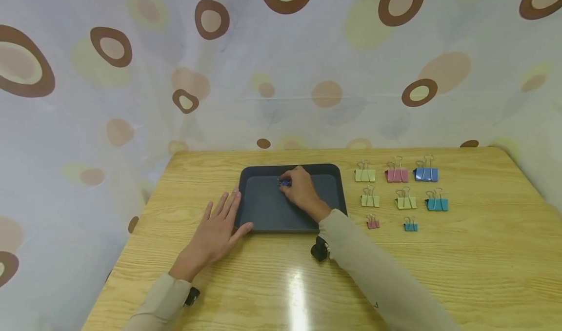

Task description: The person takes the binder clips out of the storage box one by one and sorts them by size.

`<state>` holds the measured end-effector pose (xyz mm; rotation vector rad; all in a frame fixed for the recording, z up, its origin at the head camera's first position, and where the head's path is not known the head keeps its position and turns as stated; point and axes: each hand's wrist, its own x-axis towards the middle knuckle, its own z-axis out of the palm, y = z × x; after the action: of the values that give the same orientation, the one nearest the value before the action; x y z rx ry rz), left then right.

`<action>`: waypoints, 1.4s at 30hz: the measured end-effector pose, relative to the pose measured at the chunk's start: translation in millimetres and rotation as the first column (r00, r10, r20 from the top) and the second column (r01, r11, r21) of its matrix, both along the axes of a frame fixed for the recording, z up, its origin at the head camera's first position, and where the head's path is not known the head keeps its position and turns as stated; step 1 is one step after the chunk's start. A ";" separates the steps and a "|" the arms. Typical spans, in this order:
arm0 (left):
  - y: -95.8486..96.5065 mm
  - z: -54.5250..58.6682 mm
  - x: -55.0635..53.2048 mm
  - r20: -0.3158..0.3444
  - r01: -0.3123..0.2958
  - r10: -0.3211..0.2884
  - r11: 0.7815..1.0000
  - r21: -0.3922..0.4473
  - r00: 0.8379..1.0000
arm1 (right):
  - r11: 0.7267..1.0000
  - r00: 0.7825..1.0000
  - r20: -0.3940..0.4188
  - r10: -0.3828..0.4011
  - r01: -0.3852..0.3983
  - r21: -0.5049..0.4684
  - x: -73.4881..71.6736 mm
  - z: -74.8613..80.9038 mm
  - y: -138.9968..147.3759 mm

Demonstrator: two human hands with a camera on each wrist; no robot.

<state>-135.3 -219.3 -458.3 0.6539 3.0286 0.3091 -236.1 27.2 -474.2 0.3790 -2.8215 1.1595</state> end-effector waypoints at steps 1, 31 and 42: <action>0.2 0.3 -0.1 -0.002 0.000 0.000 1.000 0.001 1.000 | 1.000 1.000 0.001 0.001 -0.001 -0.011 0.1 0.1 0.7; 0.7 -0.8 0.8 -0.012 0.003 -0.003 1.000 0.023 1.000 | 0.945 0.990 0.082 0.114 -0.083 -0.315 25.7 18.4 46.4; 0.8 -1.6 1.3 0.001 0.002 -0.003 1.000 0.019 1.000 | 0.901 0.981 0.050 0.186 -0.150 -0.406 52.3 30.5 83.5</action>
<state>-133.9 -218.5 -459.9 0.6583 3.0269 0.3392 -183.8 110.7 -443.8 0.5568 -2.5595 1.7862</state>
